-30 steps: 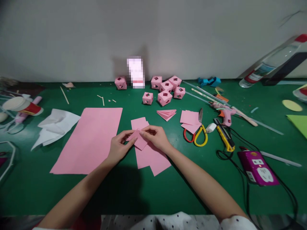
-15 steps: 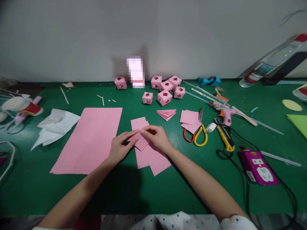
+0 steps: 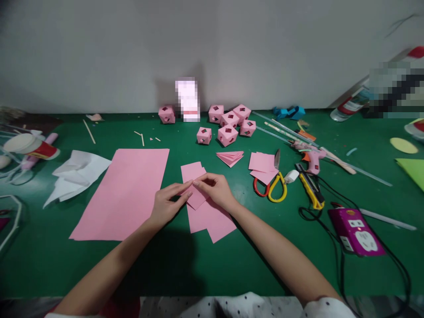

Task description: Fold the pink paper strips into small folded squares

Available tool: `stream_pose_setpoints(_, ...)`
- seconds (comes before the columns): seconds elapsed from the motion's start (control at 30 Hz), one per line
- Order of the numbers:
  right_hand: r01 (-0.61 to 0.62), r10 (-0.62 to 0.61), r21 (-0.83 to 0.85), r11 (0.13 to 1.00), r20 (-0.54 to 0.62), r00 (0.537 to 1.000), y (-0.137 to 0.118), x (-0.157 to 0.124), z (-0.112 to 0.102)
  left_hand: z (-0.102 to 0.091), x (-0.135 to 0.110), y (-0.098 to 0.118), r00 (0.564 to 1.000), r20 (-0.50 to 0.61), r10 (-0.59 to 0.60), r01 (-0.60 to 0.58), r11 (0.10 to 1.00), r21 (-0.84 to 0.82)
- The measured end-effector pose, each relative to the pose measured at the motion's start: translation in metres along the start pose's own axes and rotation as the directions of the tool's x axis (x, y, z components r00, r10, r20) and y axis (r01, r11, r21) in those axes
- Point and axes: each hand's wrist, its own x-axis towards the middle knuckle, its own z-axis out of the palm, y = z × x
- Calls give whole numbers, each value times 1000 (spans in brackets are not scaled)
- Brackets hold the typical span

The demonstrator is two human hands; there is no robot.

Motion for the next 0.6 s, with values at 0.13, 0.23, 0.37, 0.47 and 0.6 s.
stream_pose_setpoints(0.13, -10, 10, 7, 1000, 4, 1000, -4, -1, -2, 0, 0, -1, 1000, -2, -11, 11, 1000, 14)
stream_pose_setpoints(0.23, -16, 16, 6, 1000, -16, 1000, -5, 0, -3, 0, -1, -2, 998, -10, -68, 68, 998, 11)
stream_pose_setpoints(0.37, -3, 3, -2, 1000, -48, 999, -2, 2, -4, 0, -1, -2, 989, 8, -150, 150, 988, -27)
stream_pose_setpoints(0.47, -9, 10, 14, 1000, -69, 998, 1, 3, -5, -2, -1, 1, 980, 26, -198, 200, 977, -77)
stream_pose_setpoints(0.6, -32, 34, 41, 999, -71, 997, 2, 3, -4, -5, 0, 4, 959, 58, -278, 284, 949, -136)
